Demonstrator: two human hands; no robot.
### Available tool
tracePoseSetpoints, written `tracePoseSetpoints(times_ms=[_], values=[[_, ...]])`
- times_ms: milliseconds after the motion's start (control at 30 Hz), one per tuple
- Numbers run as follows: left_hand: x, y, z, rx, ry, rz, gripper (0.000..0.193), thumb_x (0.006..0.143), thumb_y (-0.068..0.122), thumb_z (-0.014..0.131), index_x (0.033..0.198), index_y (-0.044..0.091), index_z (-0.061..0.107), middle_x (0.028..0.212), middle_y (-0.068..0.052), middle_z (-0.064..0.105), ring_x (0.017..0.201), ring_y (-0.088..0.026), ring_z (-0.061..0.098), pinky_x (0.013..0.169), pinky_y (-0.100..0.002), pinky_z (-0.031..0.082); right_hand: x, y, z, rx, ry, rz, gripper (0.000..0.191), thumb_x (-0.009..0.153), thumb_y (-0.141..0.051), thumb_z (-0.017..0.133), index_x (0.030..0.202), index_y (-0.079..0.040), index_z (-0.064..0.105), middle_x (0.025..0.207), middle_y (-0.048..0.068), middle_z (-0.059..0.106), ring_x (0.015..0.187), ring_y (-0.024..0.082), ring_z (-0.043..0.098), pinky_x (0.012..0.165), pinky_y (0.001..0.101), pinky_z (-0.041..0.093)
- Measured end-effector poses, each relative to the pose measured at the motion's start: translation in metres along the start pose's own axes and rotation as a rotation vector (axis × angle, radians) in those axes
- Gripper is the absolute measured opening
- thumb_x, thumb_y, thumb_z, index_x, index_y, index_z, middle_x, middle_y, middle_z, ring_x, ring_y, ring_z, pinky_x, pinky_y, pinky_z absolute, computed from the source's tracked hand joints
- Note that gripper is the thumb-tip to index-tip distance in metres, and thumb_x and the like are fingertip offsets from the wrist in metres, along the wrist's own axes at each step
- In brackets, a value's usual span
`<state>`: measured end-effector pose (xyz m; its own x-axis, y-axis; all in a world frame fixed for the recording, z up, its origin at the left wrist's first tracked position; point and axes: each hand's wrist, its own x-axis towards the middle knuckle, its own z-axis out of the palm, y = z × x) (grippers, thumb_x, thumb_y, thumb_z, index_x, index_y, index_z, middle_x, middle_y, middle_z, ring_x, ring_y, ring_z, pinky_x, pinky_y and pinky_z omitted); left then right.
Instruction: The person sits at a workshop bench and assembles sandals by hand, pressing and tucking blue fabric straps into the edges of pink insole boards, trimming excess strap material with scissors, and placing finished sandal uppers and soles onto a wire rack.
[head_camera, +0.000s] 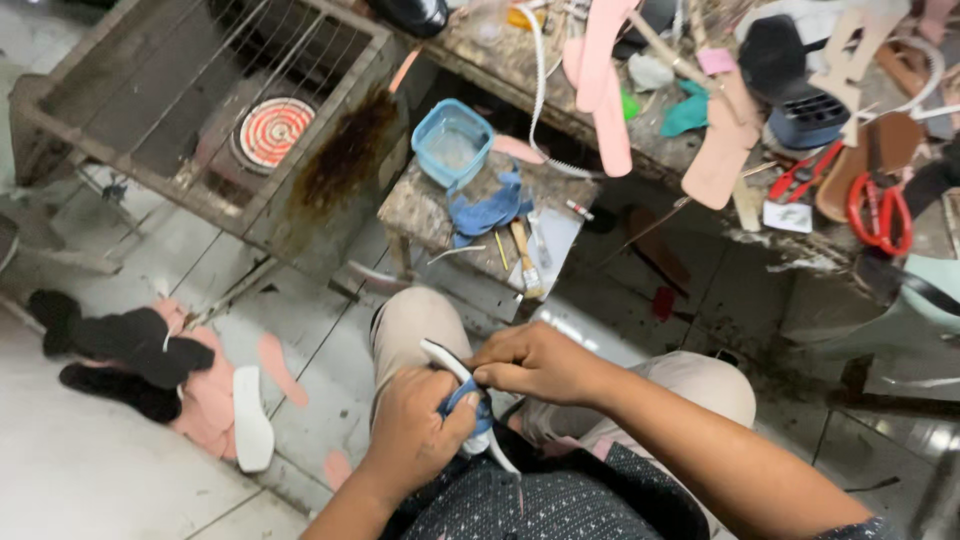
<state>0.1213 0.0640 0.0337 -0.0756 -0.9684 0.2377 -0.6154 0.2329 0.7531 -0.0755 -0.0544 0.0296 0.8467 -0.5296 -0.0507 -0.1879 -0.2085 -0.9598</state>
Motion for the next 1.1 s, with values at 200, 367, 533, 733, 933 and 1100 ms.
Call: tracePoseSetpoints(times_ms=[200, 367, 533, 733, 933, 1100], values=[[-0.004, -0.006, 0.010, -0.042, 0.073, -0.076, 0.024, 0.081, 0.026, 0.074, 0.072, 0.006, 0.065, 0.070, -0.012, 0.064, 0.070, -0.035, 0.059, 0.066, -0.047, 0.044, 0.002, -0.006, -0.007, -0.174, -0.018, 0.063, 0.026, 0.094, -0.025, 0.069, 0.108, -0.004, 0.077, 0.095, 0.012, 0.076, 0.085, 0.025, 0.075, 0.076, 0.0354, 0.058], [-0.012, -0.021, 0.022, 0.011, 0.148, -0.094, 0.024, 0.083, 0.025, 0.075, 0.070, 0.006, 0.067, 0.070, -0.012, 0.065, 0.072, -0.035, 0.060, 0.067, -0.046, 0.045, -0.035, 0.013, -0.068, -0.766, 0.433, -0.063, 0.028, 0.088, -0.022, 0.074, 0.111, -0.006, 0.073, 0.110, 0.013, 0.072, 0.101, 0.034, 0.068, 0.086, 0.0426, 0.055], [-0.020, -0.030, 0.019, 0.024, 0.117, -0.067, 0.026, 0.083, 0.028, 0.075, 0.070, 0.006, 0.068, 0.076, -0.012, 0.068, 0.075, -0.034, 0.062, 0.070, -0.045, 0.047, -0.126, 0.040, -0.213, -1.270, 1.218, 0.222, 0.017, 0.098, -0.006, 0.067, 0.114, -0.006, 0.073, 0.114, 0.017, 0.068, 0.105, 0.040, 0.061, 0.091, 0.0494, 0.050], [-0.015, -0.021, 0.019, -0.027, 0.070, -0.020, 0.021, 0.087, 0.024, 0.071, 0.078, 0.005, 0.069, 0.074, -0.012, 0.065, 0.075, -0.035, 0.060, 0.069, -0.045, 0.046, -0.200, 0.066, -0.299, -0.910, 1.091, 1.066, 0.043, 0.085, -0.034, 0.082, 0.109, 0.001, 0.074, 0.104, 0.029, 0.069, 0.100, 0.046, 0.066, 0.087, 0.0539, 0.051], [-0.003, -0.006, 0.028, -0.071, 0.144, -0.037, 0.024, 0.090, 0.021, 0.071, 0.073, 0.005, 0.064, 0.070, -0.012, 0.061, 0.067, -0.032, 0.057, 0.063, -0.044, 0.044, -0.228, 0.077, -0.301, -0.644, 1.320, 0.593, 0.031, 0.087, -0.016, 0.077, 0.112, 0.003, 0.076, 0.091, 0.014, 0.074, 0.078, 0.021, 0.069, 0.071, 0.0350, 0.054], [-0.003, -0.012, 0.027, 0.011, 0.184, 0.062, 0.026, 0.092, 0.021, 0.071, 0.073, 0.007, 0.062, 0.070, -0.011, 0.060, 0.069, -0.034, 0.056, 0.067, -0.047, 0.042, -0.230, 0.067, -0.260, -0.071, 1.300, 0.154, 0.005, 0.104, -0.010, 0.063, 0.106, -0.007, 0.065, 0.095, 0.000, 0.066, 0.082, 0.007, 0.058, 0.084, 0.0244, 0.049]])
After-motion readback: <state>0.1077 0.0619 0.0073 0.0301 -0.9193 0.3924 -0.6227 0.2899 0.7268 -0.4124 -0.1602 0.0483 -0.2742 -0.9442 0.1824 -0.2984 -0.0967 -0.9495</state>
